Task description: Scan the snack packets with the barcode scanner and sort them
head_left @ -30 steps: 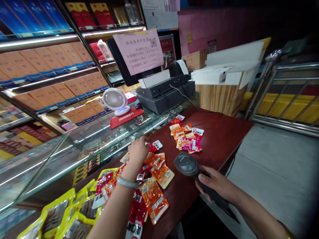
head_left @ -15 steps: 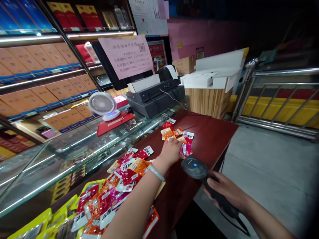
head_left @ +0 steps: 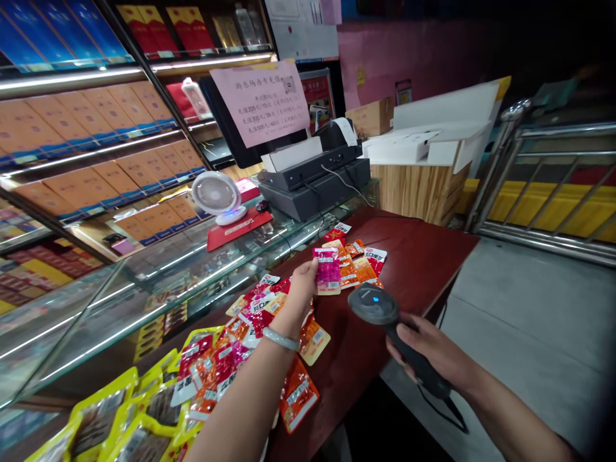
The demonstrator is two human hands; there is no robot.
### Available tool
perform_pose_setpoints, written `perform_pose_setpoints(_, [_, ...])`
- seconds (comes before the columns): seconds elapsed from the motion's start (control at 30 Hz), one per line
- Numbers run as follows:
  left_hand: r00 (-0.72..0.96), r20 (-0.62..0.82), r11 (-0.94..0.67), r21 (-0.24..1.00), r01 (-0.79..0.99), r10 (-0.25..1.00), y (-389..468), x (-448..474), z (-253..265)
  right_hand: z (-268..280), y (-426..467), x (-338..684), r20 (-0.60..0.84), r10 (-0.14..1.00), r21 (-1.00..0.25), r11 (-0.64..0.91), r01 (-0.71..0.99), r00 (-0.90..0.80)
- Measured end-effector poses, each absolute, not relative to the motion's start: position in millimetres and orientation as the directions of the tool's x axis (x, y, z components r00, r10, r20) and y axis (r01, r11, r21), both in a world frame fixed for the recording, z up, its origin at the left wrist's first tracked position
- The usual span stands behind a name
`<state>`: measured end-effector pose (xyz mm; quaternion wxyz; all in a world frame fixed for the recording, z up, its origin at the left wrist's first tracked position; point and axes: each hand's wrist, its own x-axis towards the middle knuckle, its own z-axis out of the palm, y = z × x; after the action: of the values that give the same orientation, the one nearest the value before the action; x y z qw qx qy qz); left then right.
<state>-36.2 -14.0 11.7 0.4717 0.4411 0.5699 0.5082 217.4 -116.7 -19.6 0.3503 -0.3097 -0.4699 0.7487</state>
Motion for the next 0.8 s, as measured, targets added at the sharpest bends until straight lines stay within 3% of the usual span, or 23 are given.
perform_pose_setpoints(0.1, [-0.187,-0.109,0.101,0.994,-0.052,0.976,-27,-43,14,-20,-115,205,-0.145,0.797,-0.926,-0.318,-0.202,-0.587])
perform_pose_setpoints(0.27, [-0.232,-0.005,0.006,1.000,0.004,0.973,-39,-55,12,-18,-116,190,-0.135,0.787,-0.924,-0.319,-0.210,-0.602])
perform_pose_setpoints(0.37, [-0.224,-0.059,0.061,0.998,0.005,0.973,-41,-69,12,-16,-117,186,-0.143,0.773,-0.924,-0.328,-0.196,-0.617])
perform_pose_setpoints(0.43, [-0.247,-0.098,0.137,0.980,0.144,0.964,-42,-87,18,-15,-115,185,-0.139,0.769,-0.931,-0.317,-0.183,-0.624])
perform_pose_setpoints(0.5, [-0.283,-0.105,0.225,0.872,0.435,0.953,-42,-110,28,-17,-112,184,-0.122,0.763,-0.937,-0.299,-0.180,-0.635])
perform_pose_setpoints(0.57, [-0.271,-0.071,0.259,0.596,0.760,0.960,-41,-130,41,-20,-107,182,-0.104,0.757,-0.939,-0.289,-0.187,-0.645])
perform_pose_setpoints(0.63, [-0.230,-0.033,0.228,0.325,0.918,0.973,-34,-140,52,-25,-101,182,-0.091,0.756,-0.935,-0.288,-0.205,-0.648])
perform_pose_setpoints(0.67, [-0.207,-0.019,0.205,0.248,0.947,0.978,-27,-139,55,-27,-98,182,-0.087,0.756,-0.933,-0.291,-0.214,-0.648])
perform_pose_setpoints(0.73, [-0.168,-0.006,0.165,0.220,0.961,0.986,-10,-126,53,-32,-93,183,-0.091,0.760,-0.928,-0.300,-0.223,-0.644])
perform_pose_setpoints(0.8, [-0.145,-0.028,0.147,0.276,0.950,0.989,13,-104,44,-34,-88,185,-0.105,0.768,-0.925,-0.310,-0.222,-0.632])
